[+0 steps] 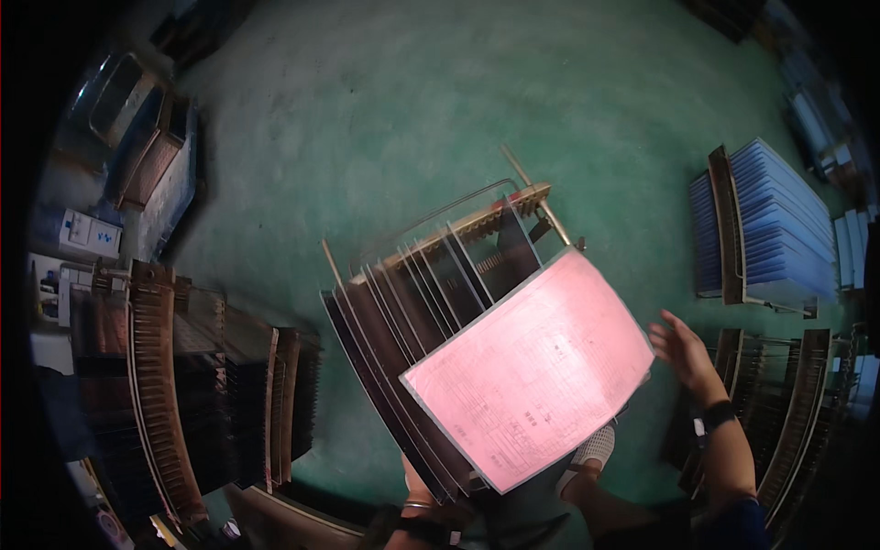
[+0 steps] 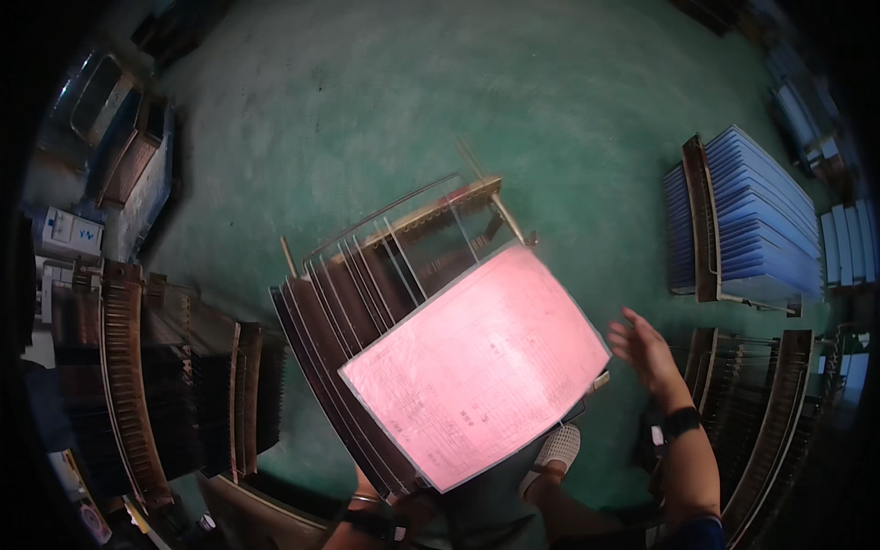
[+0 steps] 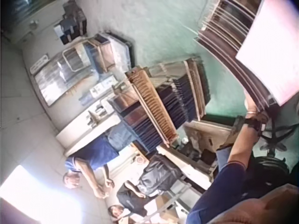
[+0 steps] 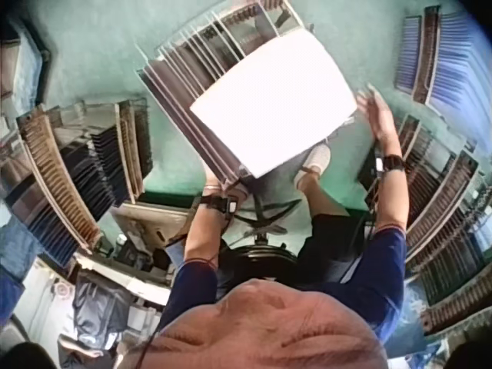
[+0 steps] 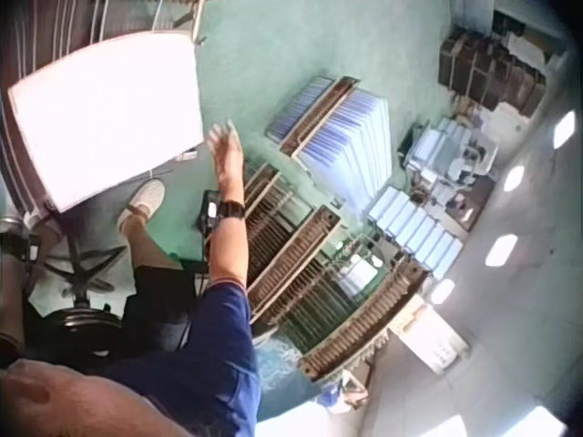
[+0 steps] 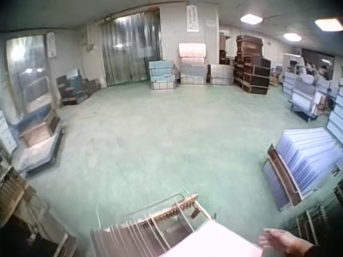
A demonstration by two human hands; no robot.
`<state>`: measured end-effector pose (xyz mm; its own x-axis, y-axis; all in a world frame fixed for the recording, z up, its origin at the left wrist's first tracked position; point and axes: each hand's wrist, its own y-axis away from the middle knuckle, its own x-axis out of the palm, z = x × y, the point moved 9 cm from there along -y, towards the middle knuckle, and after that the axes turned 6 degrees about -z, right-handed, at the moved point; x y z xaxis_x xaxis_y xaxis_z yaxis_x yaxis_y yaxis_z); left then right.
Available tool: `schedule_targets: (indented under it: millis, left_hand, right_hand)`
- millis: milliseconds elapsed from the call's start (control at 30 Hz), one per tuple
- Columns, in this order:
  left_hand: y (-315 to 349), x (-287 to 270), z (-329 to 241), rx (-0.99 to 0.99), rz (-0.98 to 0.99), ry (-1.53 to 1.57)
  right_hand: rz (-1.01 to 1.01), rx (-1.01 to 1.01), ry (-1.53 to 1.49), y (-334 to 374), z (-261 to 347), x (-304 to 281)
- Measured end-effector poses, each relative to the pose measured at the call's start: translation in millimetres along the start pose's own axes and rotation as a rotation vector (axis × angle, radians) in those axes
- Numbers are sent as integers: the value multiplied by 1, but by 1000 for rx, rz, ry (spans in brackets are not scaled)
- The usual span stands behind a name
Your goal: The recorder is inspecting and marking individual components on a large printed circuit board sheet, then filling out a quality control checklist.
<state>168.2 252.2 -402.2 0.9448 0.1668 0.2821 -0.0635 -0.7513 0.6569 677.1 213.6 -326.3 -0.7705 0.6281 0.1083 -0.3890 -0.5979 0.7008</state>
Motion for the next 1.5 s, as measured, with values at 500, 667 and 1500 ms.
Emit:
schedule_targets:
  millis: [500,667,1500]
  left_hand:
    - [126,142,184,-525,-57,-262]
    - [164,170,92,-609,968,-837]
    - [-60,52,-121,261,62,-1062]
  right_hand:
    - [-582,-549,699,112,-15,17]
    - [-618,-411,790,135,3,38]
    - [-848,94,-684,148,-238,16]
